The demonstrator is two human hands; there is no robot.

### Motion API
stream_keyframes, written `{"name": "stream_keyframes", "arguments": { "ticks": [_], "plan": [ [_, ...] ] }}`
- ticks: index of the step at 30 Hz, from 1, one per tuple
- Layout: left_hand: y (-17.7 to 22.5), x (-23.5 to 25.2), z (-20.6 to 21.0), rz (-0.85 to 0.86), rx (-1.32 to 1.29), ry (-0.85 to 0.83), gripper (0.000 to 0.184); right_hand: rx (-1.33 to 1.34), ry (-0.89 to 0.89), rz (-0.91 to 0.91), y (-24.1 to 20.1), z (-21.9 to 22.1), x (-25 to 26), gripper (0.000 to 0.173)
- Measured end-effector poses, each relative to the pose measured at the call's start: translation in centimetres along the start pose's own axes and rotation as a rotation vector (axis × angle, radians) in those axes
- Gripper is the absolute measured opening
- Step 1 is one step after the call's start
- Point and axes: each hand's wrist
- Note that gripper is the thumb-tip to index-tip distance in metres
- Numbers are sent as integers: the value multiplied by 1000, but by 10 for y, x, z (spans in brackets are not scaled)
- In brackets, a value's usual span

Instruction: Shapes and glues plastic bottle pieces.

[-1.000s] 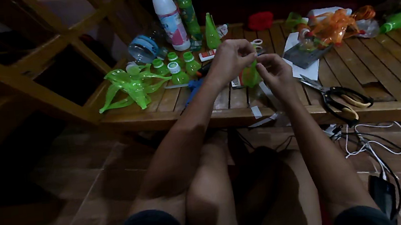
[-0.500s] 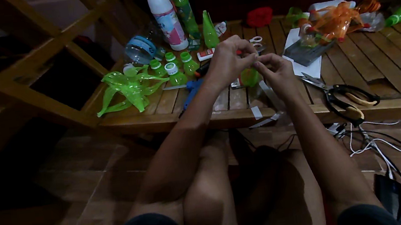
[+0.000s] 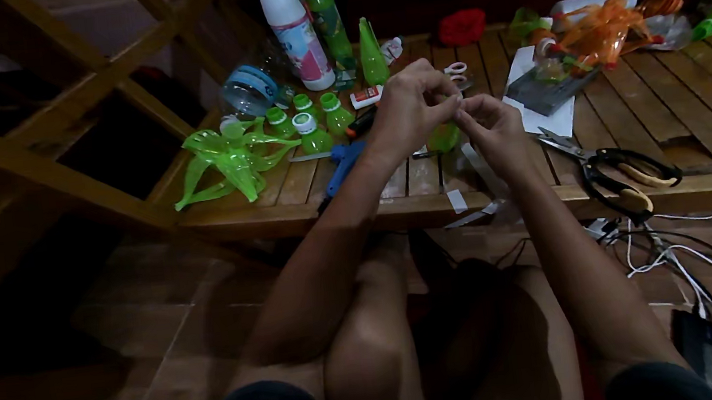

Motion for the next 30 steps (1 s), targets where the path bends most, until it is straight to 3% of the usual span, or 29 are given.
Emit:
{"name": "stream_keyframes", "arguments": {
  "ticks": [12, 17, 21, 30],
  "plan": [
    [3, -5, -1, 33, 25, -21, 14, -44, -29, -85, 3, -3, 1, 7],
    [2, -1, -21, -70, -43, -202, 22, -63, -51, -95, 4, -5, 0, 8],
    [0, 6, -29, -101, -175, -290, 17, -93, -63, -124, 5, -5, -1, 9],
    [3, 27, -48, -5, -43, -550, 15, -80, -88, -162, 8, -7, -2, 9]
  ]
}}
Point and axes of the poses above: each hand's wrist, its own x-axis towards the middle knuckle, its own z-axis out of the palm, y = z × x, and after that the axes turned 5 degrees about z, right-handed
